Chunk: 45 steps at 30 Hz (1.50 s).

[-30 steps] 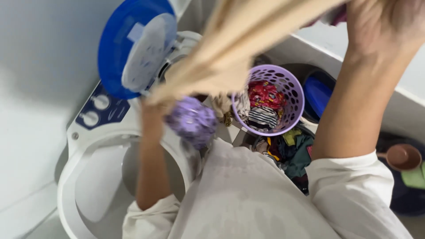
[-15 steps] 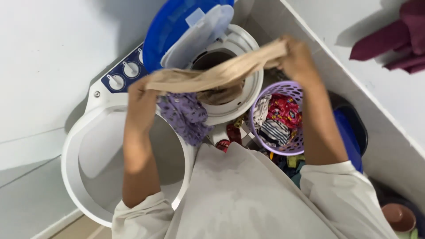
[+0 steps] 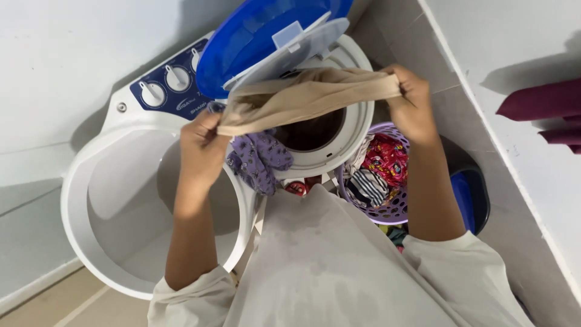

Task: Sorting clothes and loading them into a small twin-tub washing machine.

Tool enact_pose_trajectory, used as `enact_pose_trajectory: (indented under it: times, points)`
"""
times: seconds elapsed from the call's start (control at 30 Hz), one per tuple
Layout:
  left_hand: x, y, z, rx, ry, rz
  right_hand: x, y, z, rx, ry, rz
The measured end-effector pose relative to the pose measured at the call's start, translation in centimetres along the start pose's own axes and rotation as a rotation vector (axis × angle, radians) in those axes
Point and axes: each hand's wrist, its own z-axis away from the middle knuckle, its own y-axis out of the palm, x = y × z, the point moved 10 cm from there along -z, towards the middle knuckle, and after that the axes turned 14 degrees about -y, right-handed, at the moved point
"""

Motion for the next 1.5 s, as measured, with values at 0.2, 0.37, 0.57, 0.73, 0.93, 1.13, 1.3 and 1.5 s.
enact_pose_trajectory:
  times: [0.2,0.37,0.57,0.73,0.93,1.13,1.3,1.5]
  points:
    - [-0.9,1.6,1.0,0.010,0.008,-0.028,0.6,3.1,0.1,0.296,0.182,0.229]
    - [-1.1,1.8,1.1,-0.025,-0.190,-0.438,-0.5,6.9,1.0,0.772,0.060,0.434]
    - [1.5,1.0,-0.6,-0.024,-0.378,-0.420,-6.0,9.9,0.6,0.781,0.529,-0.083]
    - [0.8,1.2,-1.2,-0.112,-0.234,-0.370,-12.8,10.3,-1.3,0.577,0.589,0.124]
    - [0.3,0.6,-0.5,-0.149,-0.225,-0.341,-18.0,13.7,0.8,0.763,0.199,0.711]
    - [1.1,0.3,1.0,-0.128,-0.228,-0.140,-18.9,21.4,6.4,0.952,0.235,0.477]
    - [1.3,-0.2,2.7,-0.130,-0.171,0.044,-16.1,22.8,6.9,0.777,0.434,-0.258]
    - [-0.1,0.5,3.4,-0.054,-0.113,0.195,-20.0,18.5,7.9,0.925,0.494,0.197]
